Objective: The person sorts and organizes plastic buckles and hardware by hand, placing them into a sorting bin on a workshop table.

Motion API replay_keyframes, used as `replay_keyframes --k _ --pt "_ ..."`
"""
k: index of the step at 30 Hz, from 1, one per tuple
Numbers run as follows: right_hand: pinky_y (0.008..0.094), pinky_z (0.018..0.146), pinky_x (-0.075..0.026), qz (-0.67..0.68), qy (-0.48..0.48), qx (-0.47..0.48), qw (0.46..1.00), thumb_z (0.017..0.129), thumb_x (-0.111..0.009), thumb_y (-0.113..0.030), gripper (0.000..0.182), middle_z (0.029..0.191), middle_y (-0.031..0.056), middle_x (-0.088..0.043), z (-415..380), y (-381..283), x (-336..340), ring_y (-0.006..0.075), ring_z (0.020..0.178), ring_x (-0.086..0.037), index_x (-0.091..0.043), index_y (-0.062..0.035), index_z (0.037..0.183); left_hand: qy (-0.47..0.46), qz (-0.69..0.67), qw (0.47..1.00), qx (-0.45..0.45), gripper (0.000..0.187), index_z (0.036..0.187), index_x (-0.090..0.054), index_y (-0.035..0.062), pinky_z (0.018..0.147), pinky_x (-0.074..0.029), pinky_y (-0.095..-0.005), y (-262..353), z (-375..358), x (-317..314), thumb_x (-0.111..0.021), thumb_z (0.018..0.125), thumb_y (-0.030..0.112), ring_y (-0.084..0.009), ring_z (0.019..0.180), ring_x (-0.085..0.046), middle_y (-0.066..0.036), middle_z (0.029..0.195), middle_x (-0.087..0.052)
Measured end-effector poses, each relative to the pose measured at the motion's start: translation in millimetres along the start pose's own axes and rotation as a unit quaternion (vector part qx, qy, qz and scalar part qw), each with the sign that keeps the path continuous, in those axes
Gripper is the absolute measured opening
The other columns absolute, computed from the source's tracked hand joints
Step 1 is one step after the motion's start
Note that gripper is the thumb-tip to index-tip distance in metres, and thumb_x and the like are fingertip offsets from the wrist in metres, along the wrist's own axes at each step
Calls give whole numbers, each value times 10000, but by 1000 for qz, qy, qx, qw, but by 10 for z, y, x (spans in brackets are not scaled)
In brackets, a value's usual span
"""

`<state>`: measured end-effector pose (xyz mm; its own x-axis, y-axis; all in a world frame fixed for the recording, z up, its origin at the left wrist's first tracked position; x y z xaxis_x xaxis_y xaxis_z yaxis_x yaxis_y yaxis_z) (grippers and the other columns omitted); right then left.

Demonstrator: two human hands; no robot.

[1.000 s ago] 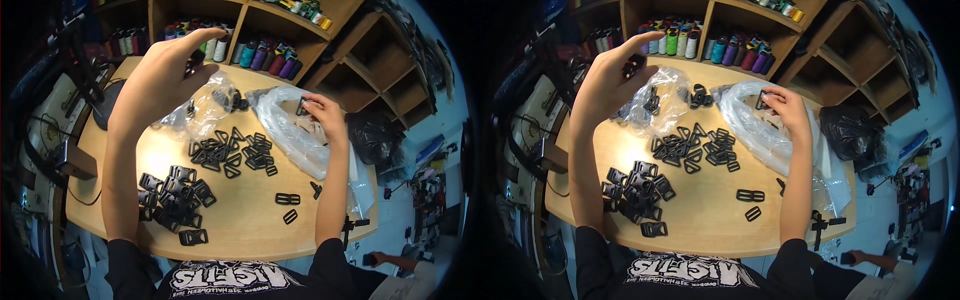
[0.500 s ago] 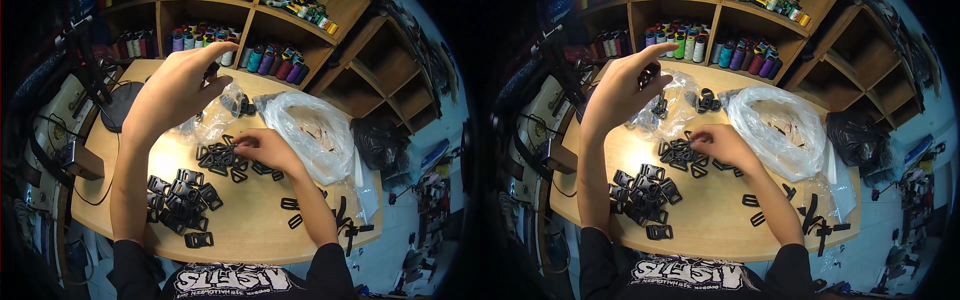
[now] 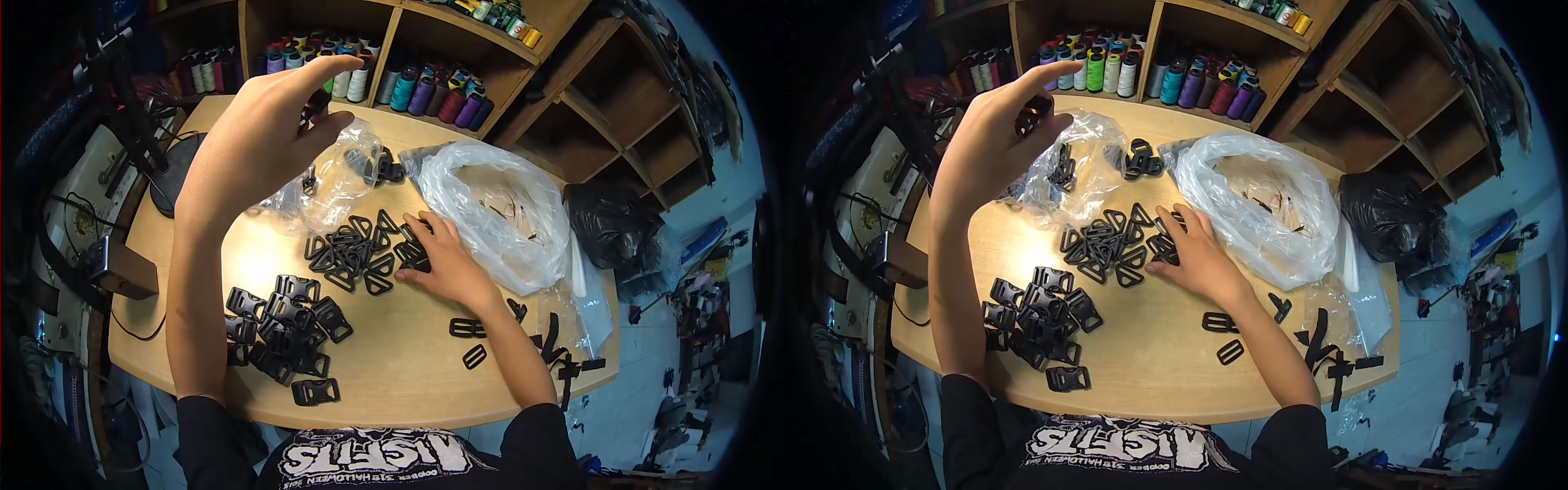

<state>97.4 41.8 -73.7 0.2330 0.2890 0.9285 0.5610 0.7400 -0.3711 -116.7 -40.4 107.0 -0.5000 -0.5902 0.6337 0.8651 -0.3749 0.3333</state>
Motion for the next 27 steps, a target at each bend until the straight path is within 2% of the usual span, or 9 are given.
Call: replay_keyframes --k 2,5,12,14,15,18,20,22,27 --pt "464 1139 -279 -19 23 13 999 890 -663 -407 739 1453 212 -335 -24 -36 -55 376 1391 -258 -355 -29 1445 1 7 1000 -8 492 1325 -544 106 672 -492 -330 5 7 3 -698 858 101 -226 650 -532 -126 799 -603" --pt "465 1118 -298 -28 49 16 998 936 -609 -346 620 1414 208 -368 -41 8 -100 373 1355 -303 -388 -25 1417 -6 13 1000 -2 494 1323 -545 108 663 -483 -328 9 12 2 -697 853 95 -225 641 -517 -123 778 -583" --pt "457 1077 -339 -76 104 18 992 944 -597 -297 531 1367 194 -413 -185 60 -38 357 1305 -356 -444 -29 1376 3 13 1000 0 503 1307 -548 82 635 -454 -319 23 15 0 -701 829 67 -219 612 -474 -100 717 -526" --pt "430 987 -430 -48 176 40 982 936 -602 -247 397 1235 178 -537 -230 -13 133 338 1181 -502 -555 -37 1270 -3 4 1000 14 502 1295 -557 78 654 -449 -314 14 24 -8 -707 816 56 -215 609 -469 -93 699 -516" --pt "430 987 -430 -51 181 39 981 936 -602 -247 397 1235 178 -537 -214 3 220 338 1181 -502 -555 -37 1270 -1 3 1000 8 502 1295 -557 78 654 -449 -314 18 29 -11 -707 816 56 -215 609 -469 -93 699 -516" --pt "403 759 -529 52 368 4 928 905 -592 -156 177 890 163 -657 -47 319 753 341 822 -648 -677 -30 996 -15 10 999 38 508 1293 -560 77 662 -451 -316 -39 12 -63 -709 808 42 -203 630 -494 -85 704 -526" --pt "424 807 -521 38 313 -90 945 882 -597 -126 184 937 195 -674 264 729 1002 361 892 -652 -680 -25 1010 -20 9 999 39 510 1293 -560 77 665 -451 -317 -23 14 -68 -709 807 38 -202 633 -495 -84 708 -527" --pt "445 863 -508 -10 189 -167 967 856 -596 -96 208 1014 227 -675 654 1313 881 386 970 -645 -681 -19 1030 -19 5 999 39 510 1292 -561 75 668 -450 -316 -7 25 -66 -706 805 29 -202 634 -495 -82 718 -525" --pt "449 938 -484 -50 213 -160 963 839 -613 -122 309 1133 255 -639 1110 1937 755 414 1084 -597 -648 -10 1124 -12 12 999 41 507 1288 -560 67 648 -445 -312 -3 14 -36 -701 804 17 -201 631 -489 -79 717 -522"
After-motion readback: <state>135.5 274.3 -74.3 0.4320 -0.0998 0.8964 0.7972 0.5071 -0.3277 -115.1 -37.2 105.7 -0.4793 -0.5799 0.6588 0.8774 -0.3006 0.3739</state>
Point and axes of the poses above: each hand's wrist, its own z-axis towards the middle knuckle, its own x-axis out of the back of the hand, y = z × x, the point moved 7 cm from there along z, towards the middle knuckle
